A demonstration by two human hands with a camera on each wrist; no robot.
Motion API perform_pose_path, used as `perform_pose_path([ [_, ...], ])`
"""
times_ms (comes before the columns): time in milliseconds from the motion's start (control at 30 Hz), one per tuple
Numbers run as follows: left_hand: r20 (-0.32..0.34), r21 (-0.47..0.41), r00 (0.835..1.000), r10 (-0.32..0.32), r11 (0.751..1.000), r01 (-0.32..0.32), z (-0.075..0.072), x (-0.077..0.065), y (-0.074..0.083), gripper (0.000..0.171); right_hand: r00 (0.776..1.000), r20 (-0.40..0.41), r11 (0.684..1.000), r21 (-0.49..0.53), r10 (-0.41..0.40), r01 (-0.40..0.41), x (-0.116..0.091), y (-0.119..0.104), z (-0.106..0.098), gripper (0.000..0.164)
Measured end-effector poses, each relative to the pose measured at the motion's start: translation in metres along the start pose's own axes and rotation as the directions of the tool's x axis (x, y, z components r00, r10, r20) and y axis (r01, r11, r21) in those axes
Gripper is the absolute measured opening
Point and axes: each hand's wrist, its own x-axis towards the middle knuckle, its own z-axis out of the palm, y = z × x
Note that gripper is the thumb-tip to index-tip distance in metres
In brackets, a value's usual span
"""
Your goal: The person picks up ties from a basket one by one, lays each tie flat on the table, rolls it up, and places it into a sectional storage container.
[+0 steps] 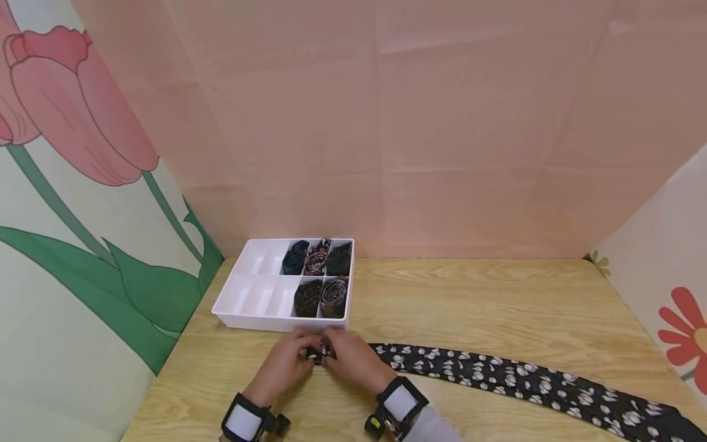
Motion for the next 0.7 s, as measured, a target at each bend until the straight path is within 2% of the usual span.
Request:
perform_pose_path([
  [100,0.018,-0.026,1.000,0.006,1.000,-0.005,-0.001,0.002,0.002,0.025,1.000,0.003,1.000,0.008,-0.002,0.002,-0.001,-0.002,-0.001,0.026],
  [233,0.043,-0.142,0.999,0.009,0.990,-0.003,-0.001,0.004,0.004,0.035,1.000,-0.002,1.000,-0.006,0.011,-0.011,-0.004,-0.003,-0.001,0.029],
  [333,0.039,-0.187,0.999,0.014,0.982,-0.007,0.000,0.004,0.004,0.034,1.000,-0.006,1.000,0.007,0.013,-0.013,-0.007,-0.001,-0.001,0.035],
  [533,-0.026,-0.128,0.995,0.098,0.987,-0.100,0.006,0.004,0.007,0.028,0.998,-0.058,0.999,-0.037,0.004,-0.007,-0.015,0.002,0.000,0.031],
  [700,-0.014,-0.113,0.992,0.122,0.986,-0.123,0.012,0.005,0.010,0.024,0.997,-0.069,0.997,-0.058,0.044,-0.048,-0.020,0.003,-0.003,0.034],
])
